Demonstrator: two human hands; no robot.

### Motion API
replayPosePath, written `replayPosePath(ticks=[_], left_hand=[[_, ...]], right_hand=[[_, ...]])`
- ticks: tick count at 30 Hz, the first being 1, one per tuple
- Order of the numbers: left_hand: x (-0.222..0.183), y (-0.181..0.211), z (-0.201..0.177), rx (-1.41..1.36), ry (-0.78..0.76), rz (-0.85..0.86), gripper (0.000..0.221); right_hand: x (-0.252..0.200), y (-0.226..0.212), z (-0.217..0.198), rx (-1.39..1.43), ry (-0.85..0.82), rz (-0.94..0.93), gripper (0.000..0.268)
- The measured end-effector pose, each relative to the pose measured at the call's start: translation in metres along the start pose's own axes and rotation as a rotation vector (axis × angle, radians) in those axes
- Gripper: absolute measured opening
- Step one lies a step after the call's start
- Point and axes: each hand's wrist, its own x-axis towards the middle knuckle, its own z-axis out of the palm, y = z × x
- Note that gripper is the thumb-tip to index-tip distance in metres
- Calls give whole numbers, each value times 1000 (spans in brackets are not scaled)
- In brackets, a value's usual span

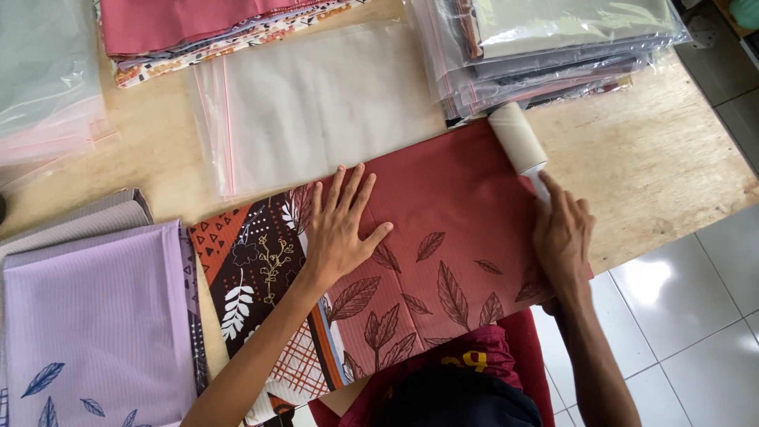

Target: Using a lint roller to clean a piece of fabric before folding it neatly on a table.

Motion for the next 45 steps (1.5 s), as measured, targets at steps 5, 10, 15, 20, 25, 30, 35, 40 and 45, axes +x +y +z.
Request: replayPosePath(ticks=[5, 10, 15, 20, 25, 30, 35, 40, 45], left_hand=[[0, 0, 0, -3, 7, -7, 81], [0, -6, 5, -3, -4, 1, 82], [-1, -14, 4, -10, 16, -13, 88], [-2, -15, 5, 10, 49, -6, 93], [-3, -17, 6, 11, 73, 12, 93], [-5, -21, 16, 129, 95, 30, 93], [-6, -14, 15, 184, 80, -6, 95], [-49, 39, -28, -23, -48, 81, 73], [-144, 59, -51, -118, -85, 179, 69]], right_hand=[[-3, 3, -12, -39, 60, -3, 41], [-34, -33, -36, 194, 206, 45, 45], [-75, -50, 42, 223, 59, -152, 51], [-60, -58, 50, 77, -81, -194, 48], [-18, -28, 18, -135, 133, -134, 52], [-10, -29, 0, 61, 148, 66, 50], [-19, -59, -17, 374, 264, -29, 48], [-12, -63, -4, 415, -65, -223, 36], [-14, -120, 10, 508, -434, -306, 45]])
